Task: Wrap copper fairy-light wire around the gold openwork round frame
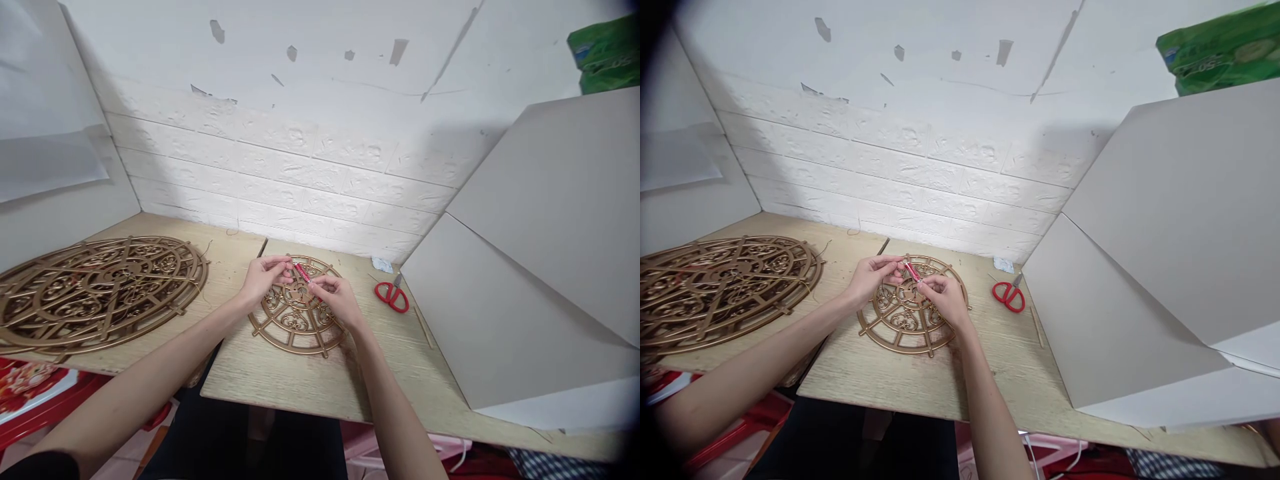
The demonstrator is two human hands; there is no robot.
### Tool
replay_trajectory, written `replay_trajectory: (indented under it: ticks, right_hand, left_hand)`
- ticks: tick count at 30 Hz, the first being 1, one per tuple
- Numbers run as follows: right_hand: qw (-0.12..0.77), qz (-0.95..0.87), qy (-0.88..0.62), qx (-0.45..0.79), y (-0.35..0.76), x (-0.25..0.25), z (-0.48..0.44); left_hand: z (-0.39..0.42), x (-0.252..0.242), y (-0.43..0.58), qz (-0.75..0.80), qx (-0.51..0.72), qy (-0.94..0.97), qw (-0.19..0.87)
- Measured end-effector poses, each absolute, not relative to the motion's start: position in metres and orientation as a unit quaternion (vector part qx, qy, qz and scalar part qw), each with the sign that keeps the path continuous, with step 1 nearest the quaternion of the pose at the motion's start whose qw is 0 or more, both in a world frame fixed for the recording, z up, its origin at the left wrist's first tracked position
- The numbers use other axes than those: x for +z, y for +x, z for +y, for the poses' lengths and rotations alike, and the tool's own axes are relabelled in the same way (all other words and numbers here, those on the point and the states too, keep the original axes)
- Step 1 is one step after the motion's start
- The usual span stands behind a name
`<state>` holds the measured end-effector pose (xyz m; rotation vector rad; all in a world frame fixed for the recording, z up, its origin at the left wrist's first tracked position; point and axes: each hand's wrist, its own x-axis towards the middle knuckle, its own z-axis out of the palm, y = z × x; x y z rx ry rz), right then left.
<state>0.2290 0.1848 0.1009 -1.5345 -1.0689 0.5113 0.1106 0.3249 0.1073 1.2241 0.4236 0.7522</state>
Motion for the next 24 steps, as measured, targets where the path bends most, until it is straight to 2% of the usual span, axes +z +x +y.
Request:
replay_trajectory:
  ticks: [11,18,24]
  right_hand:
    - [0.542,-0.482,-0.666,0.175,0.229,0.101,0.186]
    - [0.53,-0.475,-0.688,0.14,0.225,0.093,0.192]
    - [0.49,-0.519,-0.698,0.053,0.211,0.092,0.196]
  left_hand:
    - [0.325,0.101,0.111,0.161,0.333,0.599,0.71]
    - [0.325,0.102,0.112,0.182,0.341,0.656,0.648]
    - [0.322,0.104,0.11,0.158,0.342,0.616,0.692]
